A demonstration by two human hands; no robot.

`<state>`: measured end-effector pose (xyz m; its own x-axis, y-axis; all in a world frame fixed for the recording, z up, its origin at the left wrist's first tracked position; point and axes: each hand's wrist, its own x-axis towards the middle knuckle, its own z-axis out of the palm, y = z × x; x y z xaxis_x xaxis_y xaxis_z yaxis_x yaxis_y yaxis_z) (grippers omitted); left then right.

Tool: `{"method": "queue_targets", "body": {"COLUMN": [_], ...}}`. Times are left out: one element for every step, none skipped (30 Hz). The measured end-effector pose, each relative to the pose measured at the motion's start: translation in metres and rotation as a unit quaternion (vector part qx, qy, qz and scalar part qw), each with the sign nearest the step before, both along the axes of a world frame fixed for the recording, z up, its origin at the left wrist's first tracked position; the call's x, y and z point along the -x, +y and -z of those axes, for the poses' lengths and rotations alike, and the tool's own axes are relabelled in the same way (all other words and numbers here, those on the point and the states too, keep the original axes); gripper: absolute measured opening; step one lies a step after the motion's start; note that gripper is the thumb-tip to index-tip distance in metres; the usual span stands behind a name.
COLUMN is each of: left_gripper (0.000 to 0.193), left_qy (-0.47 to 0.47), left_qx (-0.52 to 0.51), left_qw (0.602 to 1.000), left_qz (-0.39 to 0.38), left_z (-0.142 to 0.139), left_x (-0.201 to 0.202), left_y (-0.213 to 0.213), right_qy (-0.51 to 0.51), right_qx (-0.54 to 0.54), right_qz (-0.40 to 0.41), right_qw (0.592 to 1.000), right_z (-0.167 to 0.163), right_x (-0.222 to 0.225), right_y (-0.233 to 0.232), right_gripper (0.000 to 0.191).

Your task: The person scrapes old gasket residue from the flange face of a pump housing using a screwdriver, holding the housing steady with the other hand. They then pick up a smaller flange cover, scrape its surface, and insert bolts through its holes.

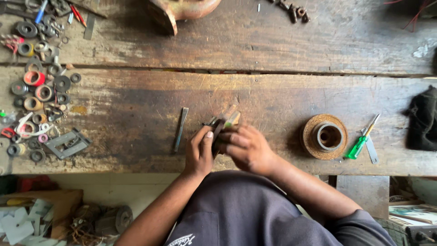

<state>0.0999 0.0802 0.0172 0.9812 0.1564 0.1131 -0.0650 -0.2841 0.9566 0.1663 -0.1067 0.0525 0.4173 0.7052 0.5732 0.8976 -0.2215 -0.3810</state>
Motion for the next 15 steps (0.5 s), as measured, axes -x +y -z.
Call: {"method": "queue_targets", "body": {"left_gripper": [0.028,0.029,0.030,0.031,0.031,0.031,0.032,0.032,0.032,0.032,0.032,0.032,0.032,0.032,0.032], "left_qy": [0.001,0.015,0.029,0.043,0.035,0.028,0.020,0.028,0.037,0.047,0.052,0.056,0.062,0.048,0.036], "left_qx": [0.000,0.010,0.020,0.030,0.034,0.036,0.038,0.037,0.034,0.032,0.031,0.030,0.029,0.034,0.037], "left_qw": [1.000,1.000,0.999,0.999,0.999,0.999,0.999,0.999,0.999,0.998,0.998,0.998,0.997,0.998,0.999], "left_qz": [0.001,0.000,-0.003,-0.007,-0.009,-0.010,-0.011,-0.015,-0.016,-0.015,-0.016,-0.021,-0.028,-0.023,-0.017], "left_z": [-0.001,-0.001,-0.002,-0.003,-0.004,-0.004,-0.005,-0.006,-0.006,-0.007,-0.007,-0.007,-0.006,-0.006,-0.006], "left_x": [-0.001,-0.003,-0.004,-0.006,-0.007,-0.008,-0.009,-0.010,-0.011,-0.011,-0.011,-0.011,-0.010,-0.010,-0.010], "left_y": [0.001,0.002,0.003,0.003,0.004,0.004,0.004,0.004,0.005,0.005,0.005,0.005,0.005,0.006,0.006], "right_qy": [0.025,0.052,0.079,0.085,0.091,0.098,0.067,0.036,0.006,0.049,0.093,0.136,0.105,0.074,0.043], "right_qx": [-0.016,-0.031,-0.045,-0.031,-0.016,-0.002,0.001,0.005,0.008,0.002,-0.002,-0.006,-0.017,-0.031,-0.046], "right_qz": [0.015,0.028,0.040,0.038,0.035,0.034,0.007,-0.018,-0.041,0.003,0.044,0.081,0.025,-0.030,-0.084], "right_qw": [0.999,0.998,0.995,0.995,0.995,0.995,0.998,0.999,0.999,0.999,0.995,0.987,0.994,0.996,0.994], "right_z": [-0.003,-0.005,-0.007,-0.009,-0.010,-0.012,-0.013,-0.013,-0.013,-0.012,-0.010,-0.007,-0.004,-0.001,0.002], "right_x": [0.003,0.001,-0.001,-0.001,-0.005,-0.006,-0.008,-0.009,-0.007,-0.010,-0.013,-0.013,-0.013,-0.013,-0.014], "right_y": [0.001,0.002,0.003,0.006,0.008,0.009,0.010,0.011,0.012,0.011,0.009,0.009,0.009,0.010,0.012], "right_gripper": [0.029,0.030,0.031,0.032,0.032,0.032,0.032,0.032,0.033,0.032,0.031,0.030,0.028,0.026,0.023]}}
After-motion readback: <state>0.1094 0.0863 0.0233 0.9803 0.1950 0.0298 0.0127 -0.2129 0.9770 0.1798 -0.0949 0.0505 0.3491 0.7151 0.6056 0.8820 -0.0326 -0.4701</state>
